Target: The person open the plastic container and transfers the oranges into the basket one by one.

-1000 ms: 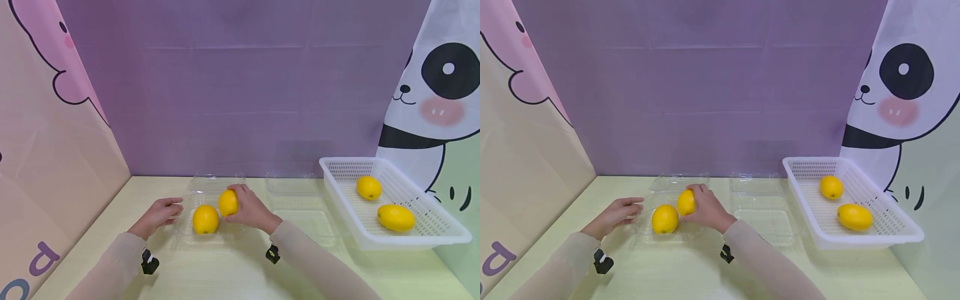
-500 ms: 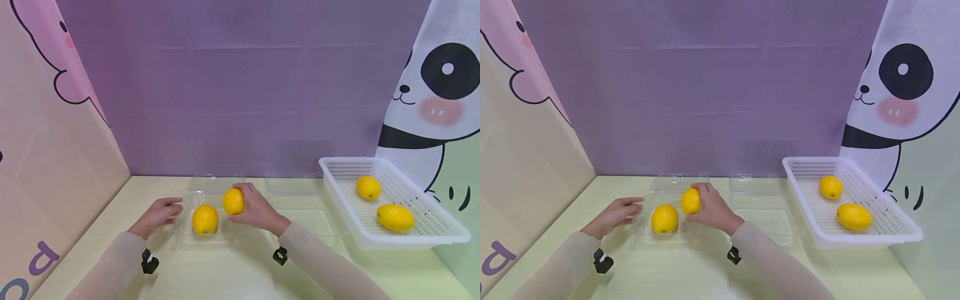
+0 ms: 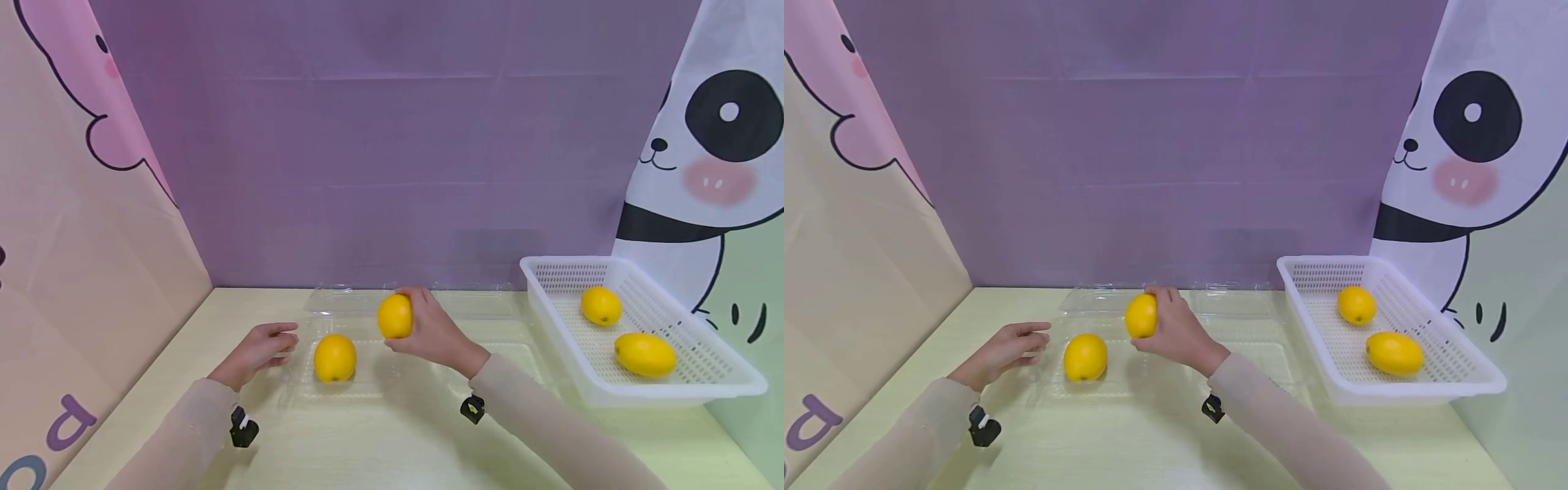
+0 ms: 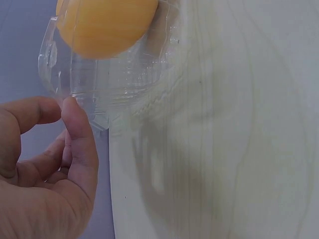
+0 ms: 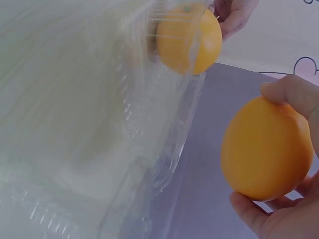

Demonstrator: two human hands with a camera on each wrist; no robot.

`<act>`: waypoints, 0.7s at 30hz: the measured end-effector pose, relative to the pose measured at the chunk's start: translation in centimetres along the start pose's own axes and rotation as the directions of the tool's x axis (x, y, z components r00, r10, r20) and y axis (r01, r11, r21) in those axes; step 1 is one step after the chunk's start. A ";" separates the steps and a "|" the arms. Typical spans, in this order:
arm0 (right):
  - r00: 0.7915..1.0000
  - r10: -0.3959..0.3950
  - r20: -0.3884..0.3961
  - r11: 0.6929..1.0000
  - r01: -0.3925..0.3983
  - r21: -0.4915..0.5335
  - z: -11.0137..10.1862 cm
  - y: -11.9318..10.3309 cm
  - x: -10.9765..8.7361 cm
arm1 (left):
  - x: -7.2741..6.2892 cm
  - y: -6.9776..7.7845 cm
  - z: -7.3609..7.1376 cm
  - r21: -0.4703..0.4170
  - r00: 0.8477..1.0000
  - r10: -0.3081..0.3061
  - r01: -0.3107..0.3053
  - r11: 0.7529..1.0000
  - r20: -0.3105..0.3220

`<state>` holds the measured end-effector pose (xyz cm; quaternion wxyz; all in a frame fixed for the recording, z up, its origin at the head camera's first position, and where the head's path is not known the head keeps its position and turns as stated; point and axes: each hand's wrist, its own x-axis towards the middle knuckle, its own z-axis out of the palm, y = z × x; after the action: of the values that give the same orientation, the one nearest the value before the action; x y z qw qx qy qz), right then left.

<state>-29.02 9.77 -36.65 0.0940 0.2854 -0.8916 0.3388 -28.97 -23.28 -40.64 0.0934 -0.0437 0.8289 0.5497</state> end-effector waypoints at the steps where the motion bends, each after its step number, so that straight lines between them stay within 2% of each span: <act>1: 1.000 0.001 -0.005 1.000 -0.001 -0.001 -0.2 0.0 0.0 | 0.0 0.0 0.0 0.000 1.000 -0.001 0.001 1.000 -0.001; 10: 1.000 -0.007 -0.020 1.000 0.007 0.008 -1.3 0.2 -0.4 | 0.0 0.0 -0.1 0.006 1.000 0.008 -0.008 1.000 0.005; 21: 0.999 -0.006 -0.036 0.999 0.005 -0.033 -3.0 0.7 -0.5 | 0.1 -0.1 -0.1 -0.004 1.000 -0.009 0.009 1.000 -0.001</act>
<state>-29.05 12.38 -34.94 0.1157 0.2801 -0.8944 0.3288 -29.08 -23.39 -40.76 0.0954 -0.0481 0.8278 0.5508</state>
